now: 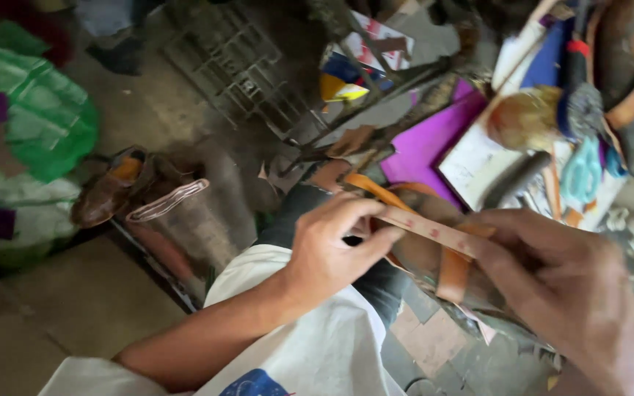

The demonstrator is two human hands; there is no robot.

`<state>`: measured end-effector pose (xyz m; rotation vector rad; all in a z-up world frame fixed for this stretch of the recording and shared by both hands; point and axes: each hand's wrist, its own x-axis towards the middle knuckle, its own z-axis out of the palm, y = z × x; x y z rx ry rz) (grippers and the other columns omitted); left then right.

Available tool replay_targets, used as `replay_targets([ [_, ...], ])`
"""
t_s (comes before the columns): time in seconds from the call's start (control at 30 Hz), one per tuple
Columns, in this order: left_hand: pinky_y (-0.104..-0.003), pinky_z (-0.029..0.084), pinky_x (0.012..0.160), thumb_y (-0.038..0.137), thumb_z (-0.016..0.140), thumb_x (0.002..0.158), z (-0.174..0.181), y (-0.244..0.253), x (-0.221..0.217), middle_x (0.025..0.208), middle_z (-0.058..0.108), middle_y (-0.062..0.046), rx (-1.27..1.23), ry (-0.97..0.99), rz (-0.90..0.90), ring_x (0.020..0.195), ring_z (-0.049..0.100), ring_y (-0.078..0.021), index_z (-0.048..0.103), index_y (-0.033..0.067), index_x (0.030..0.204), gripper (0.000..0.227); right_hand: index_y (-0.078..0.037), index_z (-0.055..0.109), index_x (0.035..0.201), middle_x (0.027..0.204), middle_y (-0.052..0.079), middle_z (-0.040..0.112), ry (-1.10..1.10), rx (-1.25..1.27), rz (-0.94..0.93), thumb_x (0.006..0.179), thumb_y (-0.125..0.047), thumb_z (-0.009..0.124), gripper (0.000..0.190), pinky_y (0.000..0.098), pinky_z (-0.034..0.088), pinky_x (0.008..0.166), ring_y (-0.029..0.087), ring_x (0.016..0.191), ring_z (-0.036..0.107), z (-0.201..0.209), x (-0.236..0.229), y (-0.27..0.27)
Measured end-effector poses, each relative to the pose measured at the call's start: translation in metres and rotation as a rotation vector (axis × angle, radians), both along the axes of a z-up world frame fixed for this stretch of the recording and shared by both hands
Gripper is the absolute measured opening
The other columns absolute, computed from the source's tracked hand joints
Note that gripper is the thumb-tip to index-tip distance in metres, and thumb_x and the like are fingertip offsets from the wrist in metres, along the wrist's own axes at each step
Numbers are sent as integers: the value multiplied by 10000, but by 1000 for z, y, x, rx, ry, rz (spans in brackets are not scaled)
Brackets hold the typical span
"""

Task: The person hammers a leather strap onto a sandal sole using a hammer and a metal block. They then measure the strap with a tape measure and use a knife to trim the excess leather. Finally, they hammer the strap again to secure it.

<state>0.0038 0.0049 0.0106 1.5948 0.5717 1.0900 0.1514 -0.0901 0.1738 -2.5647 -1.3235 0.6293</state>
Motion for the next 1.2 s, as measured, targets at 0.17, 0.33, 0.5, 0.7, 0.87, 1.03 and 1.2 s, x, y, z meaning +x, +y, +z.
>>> replay_targets([
  [0.17, -257, 651, 705, 50, 845, 837, 4, 3, 0, 912, 728, -119, 34, -29, -38, 712, 696, -155, 698, -11, 970, 207, -132, 864, 1000, 698, -3, 811, 37, -14, -234, 850, -128, 762, 181, 223, 527, 507, 73, 554, 629, -4, 10, -51],
  [0.33, -270, 669, 737, 84, 859, 829, 0, 2, -1, 937, 725, -137, 44, 29, -70, 758, 706, -176, 695, -25, 1016, 271, -73, 749, 1002, 880, 6, 745, -295, 229, 174, 924, -80, 708, 89, 281, 544, 698, 142, 732, 686, -12, -5, -61],
  [0.5, -262, 669, 729, 91, 857, 832, -3, 1, -1, 935, 712, -126, 37, 48, -79, 745, 695, -160, 687, -7, 1042, 287, -45, 725, 980, 796, 65, 689, -320, 224, 263, 936, -100, 702, 74, 389, 499, 695, 272, 657, 573, -19, 5, -63],
  [0.7, -261, 688, 733, 69, 857, 827, -3, 0, -1, 956, 711, -133, 9, 26, -79, 767, 719, -162, 680, -12, 1046, 293, -98, 741, 951, 938, 83, 668, -351, 228, 277, 928, -147, 721, 58, 404, 495, 771, 288, 787, 572, -25, 9, -64],
  [0.87, -247, 678, 731, 55, 865, 816, -4, 0, -1, 961, 714, -121, -30, 25, -86, 750, 720, -147, 686, 3, 1043, 294, -66, 715, 949, 965, 91, 691, -258, 242, 347, 939, -196, 688, 132, 374, 494, 792, 259, 801, 613, -27, 18, -49],
  [1.03, -270, 680, 720, 66, 840, 844, -5, 1, 0, 970, 704, -149, -4, -27, -88, 804, 710, -185, 669, -10, 1054, 281, -3, 728, 1056, 1128, 169, 712, -311, 269, 430, 841, -244, 805, 332, 449, 525, 916, 322, 975, 664, -39, 18, -48],
  [1.2, -262, 688, 723, 58, 844, 840, -5, 2, 0, 963, 698, -135, -9, -14, -88, 785, 704, -178, 677, -14, 1048, 276, 0, 714, 1042, 1107, 155, 711, -358, 265, 494, 882, -252, 788, 307, 450, 530, 876, 315, 945, 664, -39, 15, -39],
])
